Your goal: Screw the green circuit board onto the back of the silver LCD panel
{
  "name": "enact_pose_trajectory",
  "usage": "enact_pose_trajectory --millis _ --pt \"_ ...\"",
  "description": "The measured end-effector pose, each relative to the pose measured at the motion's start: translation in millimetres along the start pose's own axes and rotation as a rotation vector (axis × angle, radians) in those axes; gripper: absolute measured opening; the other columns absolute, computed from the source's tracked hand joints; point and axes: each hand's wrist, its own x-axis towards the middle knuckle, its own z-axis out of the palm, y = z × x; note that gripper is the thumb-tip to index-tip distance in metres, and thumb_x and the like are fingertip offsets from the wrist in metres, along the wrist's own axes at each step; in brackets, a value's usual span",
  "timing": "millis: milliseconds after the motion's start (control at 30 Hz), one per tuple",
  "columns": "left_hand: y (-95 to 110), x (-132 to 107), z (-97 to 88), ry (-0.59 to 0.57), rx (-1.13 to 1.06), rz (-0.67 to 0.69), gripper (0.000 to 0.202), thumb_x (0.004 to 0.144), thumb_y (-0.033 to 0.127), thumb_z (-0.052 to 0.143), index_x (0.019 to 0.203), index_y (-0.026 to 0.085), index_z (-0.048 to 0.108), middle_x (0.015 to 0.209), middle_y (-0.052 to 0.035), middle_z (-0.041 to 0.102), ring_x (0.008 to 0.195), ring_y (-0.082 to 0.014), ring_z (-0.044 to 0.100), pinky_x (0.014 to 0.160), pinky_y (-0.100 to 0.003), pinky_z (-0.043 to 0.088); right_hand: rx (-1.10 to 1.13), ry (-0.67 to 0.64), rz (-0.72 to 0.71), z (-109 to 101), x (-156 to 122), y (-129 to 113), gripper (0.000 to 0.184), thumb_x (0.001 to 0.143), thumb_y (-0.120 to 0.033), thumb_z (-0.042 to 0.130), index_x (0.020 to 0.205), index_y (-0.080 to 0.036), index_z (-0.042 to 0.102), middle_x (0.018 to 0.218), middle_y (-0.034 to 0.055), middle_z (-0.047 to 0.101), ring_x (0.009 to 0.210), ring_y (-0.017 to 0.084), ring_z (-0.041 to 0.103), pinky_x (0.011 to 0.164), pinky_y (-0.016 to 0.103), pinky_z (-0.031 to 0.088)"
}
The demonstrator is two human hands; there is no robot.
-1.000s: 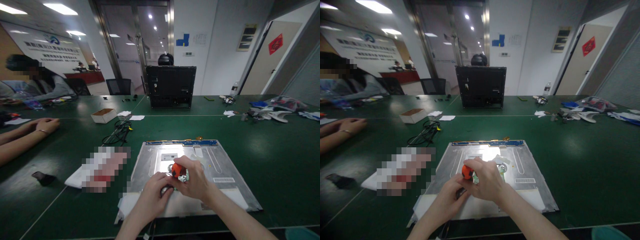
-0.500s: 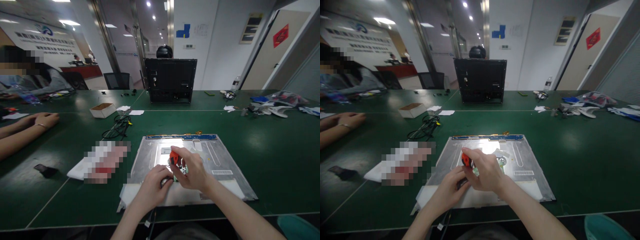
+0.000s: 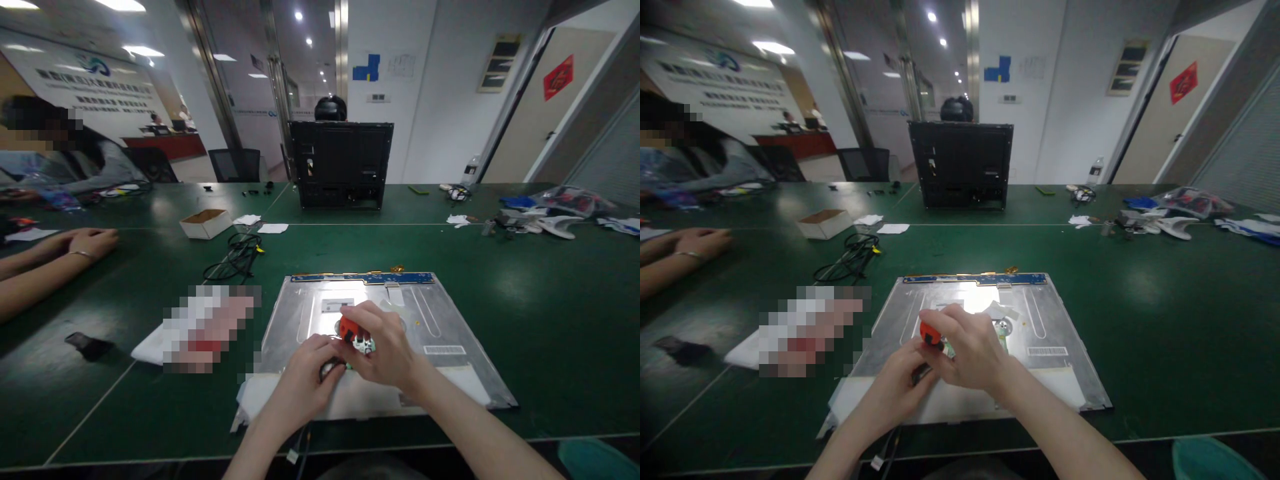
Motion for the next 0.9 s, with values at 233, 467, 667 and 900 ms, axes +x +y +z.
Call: enact_pose_trajectory --millis 233,467,667,900 --pt "3.8 1.7 -3.3 -0.026 -0.025 0.022 0.016 0.082 0.011 0.052 0.088 0.019 0.065 0.094 -0.0060 0.066 0.091 -0.0229 0.060 0.079 -0.033 0.047 0.078 -0.039 -0.005 -0.6 -0.7 -1.0 0.049 0.084 -0.017 0.051 0.131 -0.017 0.037 0.088 0.0062 0.064 0.075 0.017 0.061 0.057 0.027 0.051" --pt "4.2 1.7 -3.9 -0.034 -0.028 0.016 0.014 0.082 0.011 0.052 0.083 0.019 0.064 0.092 -0.0055 0.065 0.090 -0.0227 0.059 0.079 -0.033 0.046 0.057 -0.010 -0.010 -0.7 -0.5 -1.8 0.048 0.083 -0.015 0.049 0.129 -0.016 0.038 0.086 0.0058 0.064 0.070 0.016 0.059 0.055 0.027 0.049" --pt "1.0 -0.4 -0.7 -0.011 -0.013 0.031 0.015 0.085 0.013 0.053 0.093 0.019 0.064 0.095 -0.0056 0.064 0.090 -0.0217 0.059 0.078 -0.032 0.046 0.048 0.007 -0.023 0.3 -0.2 -1.4 0.044 0.084 -0.017 0.052 0.127 -0.019 0.041 0.081 0.0027 0.060 0.065 0.015 0.056 0.051 0.025 0.044" --pt "-1.7 -0.4 0.8 0.009 0.000 0.045 0.014 0.085 0.013 0.053 0.092 0.020 0.063 0.092 -0.0049 0.064 0.088 -0.0212 0.059 0.076 -0.031 0.046 0.006 0.004 -0.024 0.1 -0.9 -2.2 0.040 0.086 -0.021 0.054 0.124 -0.019 0.043 0.080 0.0028 0.061 0.063 0.015 0.055 0.049 0.024 0.042"
